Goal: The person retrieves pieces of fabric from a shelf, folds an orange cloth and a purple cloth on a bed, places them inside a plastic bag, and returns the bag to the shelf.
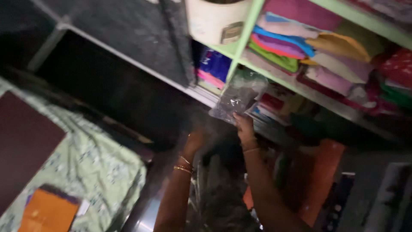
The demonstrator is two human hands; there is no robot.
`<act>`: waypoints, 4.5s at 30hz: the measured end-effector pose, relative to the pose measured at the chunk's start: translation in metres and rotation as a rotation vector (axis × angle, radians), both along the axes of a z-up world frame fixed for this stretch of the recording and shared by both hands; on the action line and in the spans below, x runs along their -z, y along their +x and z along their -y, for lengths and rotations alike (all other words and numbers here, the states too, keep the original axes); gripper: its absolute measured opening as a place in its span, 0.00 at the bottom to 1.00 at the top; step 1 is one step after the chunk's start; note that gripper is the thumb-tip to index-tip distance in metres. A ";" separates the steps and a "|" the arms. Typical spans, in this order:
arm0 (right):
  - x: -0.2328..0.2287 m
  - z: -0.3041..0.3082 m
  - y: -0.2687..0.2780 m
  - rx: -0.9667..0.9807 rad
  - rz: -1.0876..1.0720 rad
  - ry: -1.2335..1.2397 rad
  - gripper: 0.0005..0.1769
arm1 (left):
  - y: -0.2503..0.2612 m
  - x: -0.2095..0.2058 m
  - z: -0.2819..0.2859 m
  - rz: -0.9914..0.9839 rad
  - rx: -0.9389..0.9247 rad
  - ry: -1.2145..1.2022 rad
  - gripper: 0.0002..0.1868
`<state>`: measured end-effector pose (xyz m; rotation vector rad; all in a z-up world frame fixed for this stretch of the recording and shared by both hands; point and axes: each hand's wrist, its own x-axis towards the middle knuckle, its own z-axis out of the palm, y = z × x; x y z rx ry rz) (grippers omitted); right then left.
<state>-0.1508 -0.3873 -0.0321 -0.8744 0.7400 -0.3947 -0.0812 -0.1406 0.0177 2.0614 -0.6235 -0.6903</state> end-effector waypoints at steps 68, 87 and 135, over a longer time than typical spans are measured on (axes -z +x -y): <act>-0.119 -0.966 -0.024 -2.131 0.911 -1.121 0.24 | -0.257 0.053 -0.951 0.335 -2.081 -1.273 0.47; -0.040 -1.047 -0.113 -2.050 1.020 -1.731 0.27 | -0.351 0.085 -1.029 -0.166 -2.197 -0.453 0.53; 0.045 -0.803 0.096 -1.504 -0.401 -0.392 0.14 | -0.160 0.109 -0.674 -0.169 -1.437 0.162 0.29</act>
